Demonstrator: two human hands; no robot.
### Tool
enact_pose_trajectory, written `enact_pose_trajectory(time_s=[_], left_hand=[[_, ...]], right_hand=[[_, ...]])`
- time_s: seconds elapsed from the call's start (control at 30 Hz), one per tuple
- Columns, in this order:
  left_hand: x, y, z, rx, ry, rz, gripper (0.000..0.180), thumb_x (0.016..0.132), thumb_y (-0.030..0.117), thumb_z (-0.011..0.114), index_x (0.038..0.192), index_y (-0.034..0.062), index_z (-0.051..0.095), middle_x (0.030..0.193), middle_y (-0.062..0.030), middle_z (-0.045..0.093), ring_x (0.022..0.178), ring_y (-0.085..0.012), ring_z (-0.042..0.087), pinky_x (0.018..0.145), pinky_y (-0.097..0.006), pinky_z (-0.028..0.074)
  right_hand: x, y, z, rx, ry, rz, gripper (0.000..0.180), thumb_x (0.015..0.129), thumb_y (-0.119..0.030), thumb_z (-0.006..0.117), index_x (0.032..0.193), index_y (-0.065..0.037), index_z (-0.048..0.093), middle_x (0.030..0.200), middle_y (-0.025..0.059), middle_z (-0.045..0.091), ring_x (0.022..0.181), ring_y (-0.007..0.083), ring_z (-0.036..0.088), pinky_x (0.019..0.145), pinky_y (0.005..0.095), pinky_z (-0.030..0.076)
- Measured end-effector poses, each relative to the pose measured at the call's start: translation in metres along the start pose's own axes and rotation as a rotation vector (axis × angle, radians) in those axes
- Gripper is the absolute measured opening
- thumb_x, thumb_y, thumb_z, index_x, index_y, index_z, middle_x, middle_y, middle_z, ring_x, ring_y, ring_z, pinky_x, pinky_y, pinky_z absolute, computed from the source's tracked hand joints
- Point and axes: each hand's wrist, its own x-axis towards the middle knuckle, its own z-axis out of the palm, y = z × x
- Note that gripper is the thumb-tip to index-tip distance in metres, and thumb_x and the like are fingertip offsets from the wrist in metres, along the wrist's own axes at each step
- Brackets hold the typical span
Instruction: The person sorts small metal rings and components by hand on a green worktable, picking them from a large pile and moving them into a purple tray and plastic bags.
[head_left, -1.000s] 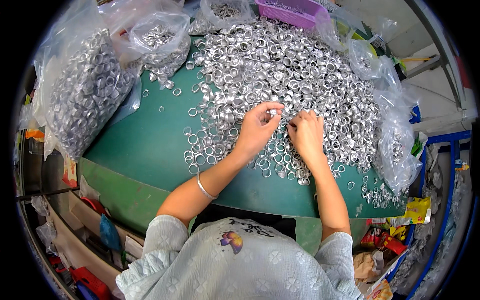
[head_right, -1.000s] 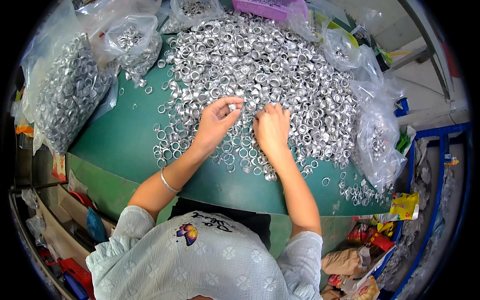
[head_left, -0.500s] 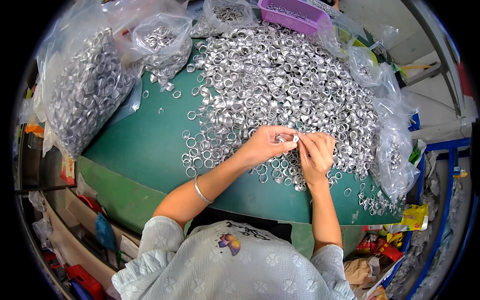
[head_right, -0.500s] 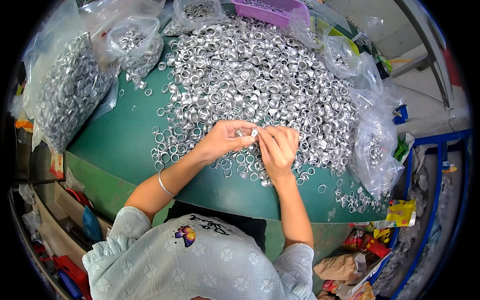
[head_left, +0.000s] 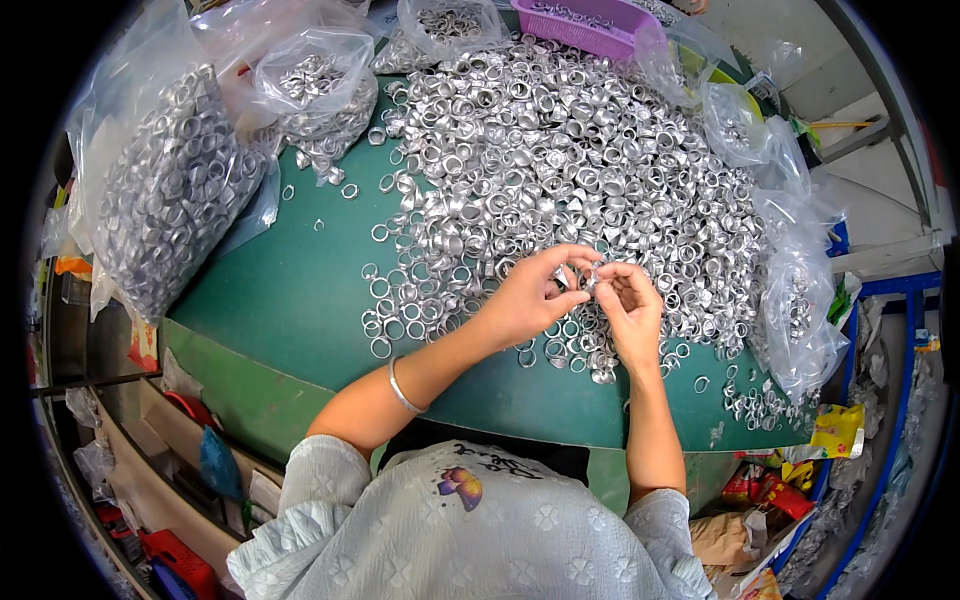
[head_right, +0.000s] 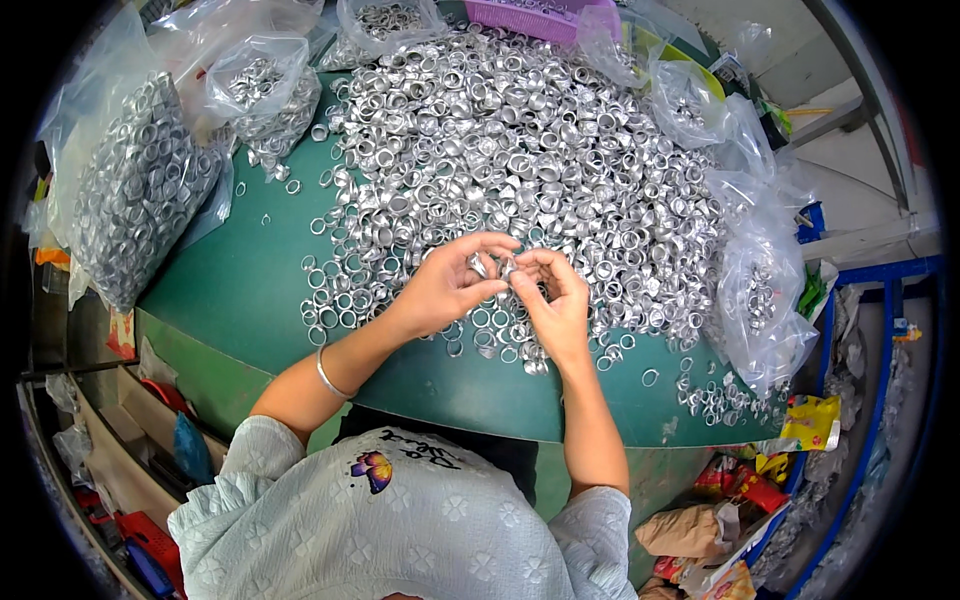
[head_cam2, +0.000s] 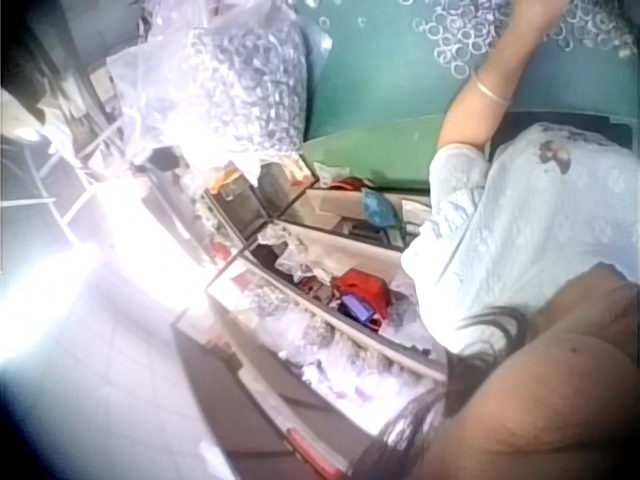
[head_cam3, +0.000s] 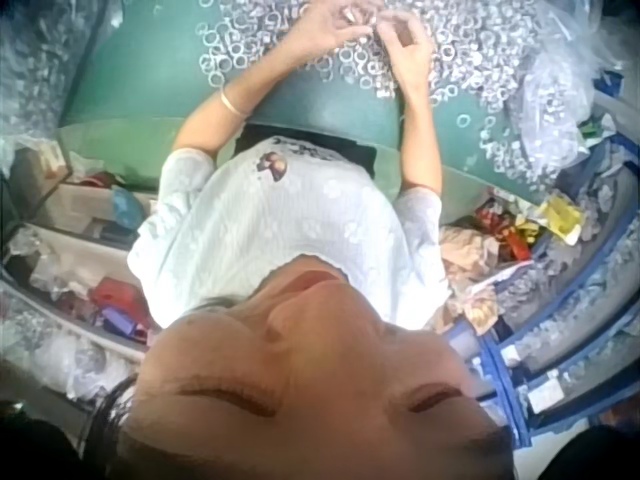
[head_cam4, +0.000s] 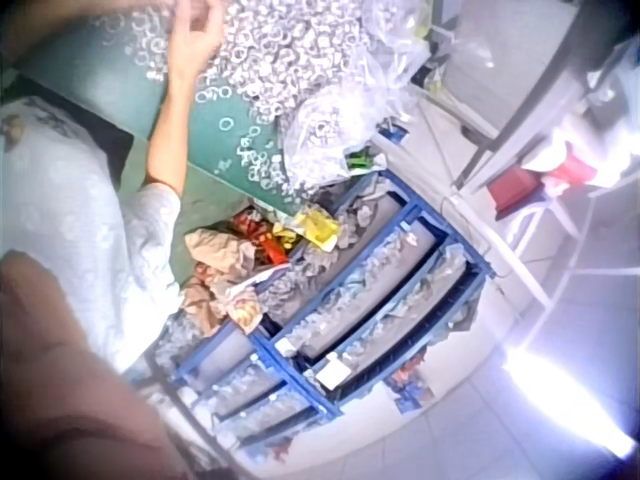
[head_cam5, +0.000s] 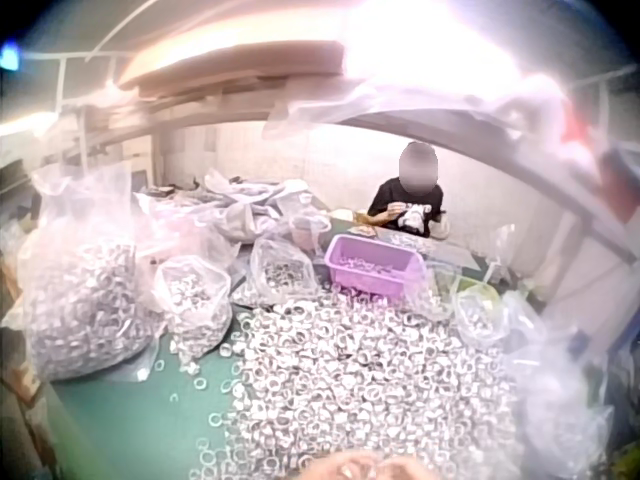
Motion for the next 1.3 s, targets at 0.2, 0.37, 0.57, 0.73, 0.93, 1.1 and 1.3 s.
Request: enact_pose_trajectory(time_s=[0.2,0.37,0.57,0.73,0.93,1.1,1.3], left_hand=[[-0.006,0.012,0.005,0.229,0.030,0.065,0.066,0.074,-0.011,0.057,0.133,0.0064,0.030,0.096,-0.0064,0.052,0.054,-0.0027,0.041,0.047,-0.018,0.035],[-0.006,0.009,0.006,0.312,0.039,0.159,0.074,0.073,-0.012,0.058,0.136,0.0080,0.023,0.096,-0.0072,0.053,0.055,-0.0045,0.041,0.046,-0.019,0.035],[-0.004,0.004,0.006,0.390,0.063,0.274,0.071,0.074,-0.010,0.059,0.135,0.0082,0.026,0.092,-0.0073,0.055,0.059,-0.0073,0.044,0.047,-0.020,0.037],[-0.007,0.011,0.003,0.317,0.016,0.070,0.048,0.081,-0.005,0.051,0.126,0.0054,0.040,0.084,-0.0066,0.055,0.060,-0.0086,0.047,0.050,-0.022,0.039],[-0.005,0.000,-0.005,0.438,0.163,0.171,0.024,0.085,-0.002,0.045,0.105,0.0040,0.057,0.074,-0.0063,0.054,0.057,-0.0118,0.048,0.053,-0.024,0.040],[-0.005,-0.003,-0.004,0.577,0.174,0.107,0.018,0.084,0.008,0.054,0.101,0.0021,0.059,0.073,-0.0096,0.057,0.058,-0.0177,0.052,0.055,-0.030,0.042],[-0.013,-0.011,0.001,0.922,-0.069,0.094,0.024,0.079,0.015,0.063,0.099,0.0039,0.058,0.078,-0.0127,0.060,0.067,-0.0294,0.058,0.059,-0.037,0.046]], right_hand=[[-0.001,0.004,0.000,0.015,-0.080,-0.062,0.009,0.079,0.002,0.062,0.087,0.003,0.058,0.091,0.0038,0.052,0.078,0.0077,0.050,0.069,0.0196,0.041],[-0.001,0.005,-0.001,0.191,-0.070,0.001,0.005,0.080,0.001,0.059,0.085,0.003,0.058,0.093,0.0047,0.049,0.079,0.0085,0.049,0.070,0.0211,0.040],[0.006,-0.003,-0.009,0.587,-0.075,0.143,0.010,0.085,-0.011,0.051,0.084,-0.003,0.055,0.093,0.0119,0.055,0.080,0.0184,0.053,0.073,0.0309,0.043],[0.010,-0.010,-0.041,0.885,0.016,0.279,0.011,0.080,-0.009,0.051,0.090,-0.004,0.051,0.087,0.0120,0.054,0.072,0.0202,0.053,0.060,0.0281,0.043],[-0.003,-0.016,-0.060,-0.001,0.150,0.312,0.014,0.083,-0.009,0.052,0.095,-0.002,0.057,0.069,-0.0026,0.045,0.058,0.0079,0.038,0.051,0.0207,0.030],[-0.007,-0.012,-0.031,-1.207,0.031,-0.059,0.021,0.072,-0.020,0.069,0.086,-0.006,0.063,0.083,0.0142,0.059,0.071,0.0324,0.058,0.062,0.0399,0.044],[-0.010,-0.011,-0.045,-1.283,0.131,-0.041,0.016,0.072,-0.013,0.068,0.081,-0.002,0.060,0.076,0.0140,0.060,0.068,0.0300,0.059,0.060,0.0368,0.044]])
